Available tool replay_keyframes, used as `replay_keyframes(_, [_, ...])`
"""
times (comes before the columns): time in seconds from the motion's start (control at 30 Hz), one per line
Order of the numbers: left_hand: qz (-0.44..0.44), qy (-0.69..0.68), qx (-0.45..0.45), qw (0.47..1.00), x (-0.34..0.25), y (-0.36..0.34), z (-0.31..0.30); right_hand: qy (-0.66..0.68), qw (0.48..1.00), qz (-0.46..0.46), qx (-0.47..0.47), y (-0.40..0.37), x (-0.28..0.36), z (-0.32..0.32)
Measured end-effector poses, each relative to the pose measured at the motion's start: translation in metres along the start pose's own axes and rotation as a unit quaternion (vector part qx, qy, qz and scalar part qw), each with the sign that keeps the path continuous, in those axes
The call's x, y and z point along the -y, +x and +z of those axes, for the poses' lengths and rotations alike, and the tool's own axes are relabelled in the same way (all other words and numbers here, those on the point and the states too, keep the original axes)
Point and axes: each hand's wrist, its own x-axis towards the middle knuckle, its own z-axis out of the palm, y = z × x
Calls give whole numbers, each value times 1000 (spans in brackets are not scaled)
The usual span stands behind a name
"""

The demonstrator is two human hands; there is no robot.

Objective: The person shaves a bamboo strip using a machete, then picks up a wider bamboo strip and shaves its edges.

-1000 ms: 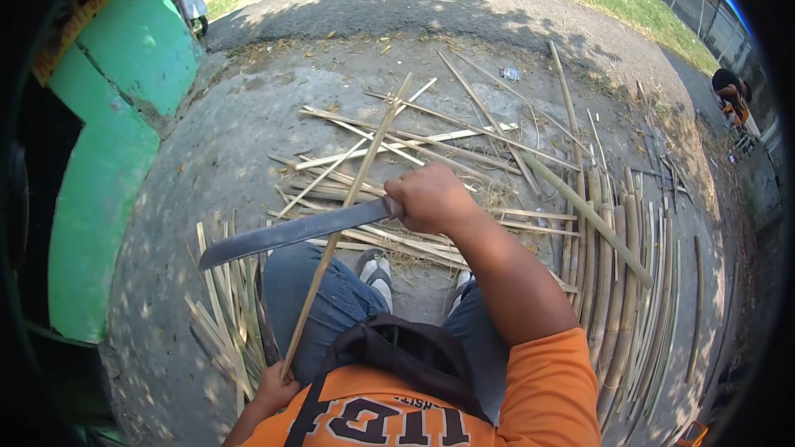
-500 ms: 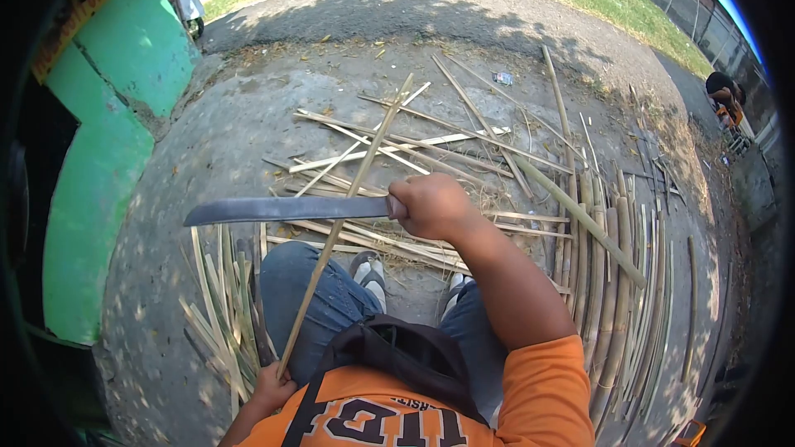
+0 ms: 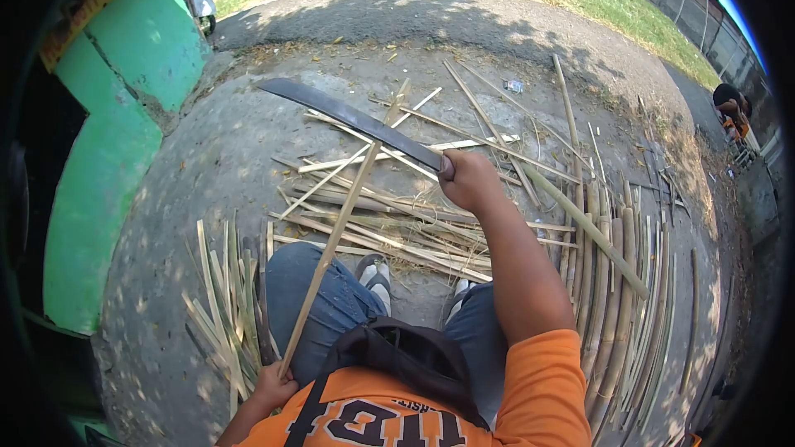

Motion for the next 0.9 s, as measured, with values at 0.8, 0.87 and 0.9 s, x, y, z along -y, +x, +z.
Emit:
replay_keyframes(0.8, [-18, 4, 20, 1000, -3, 2, -3, 6, 999, 38, -20, 0, 23, -16])
replay_keyframes(0.87, [-25, 4, 27, 999, -7, 2, -4, -48, 997, -52, 33, -10, 40, -15])
replay_keyframes(0.9, [-29, 0, 32, 999, -6, 3, -4, -74, 991, -99, 59, -15, 50, -14])
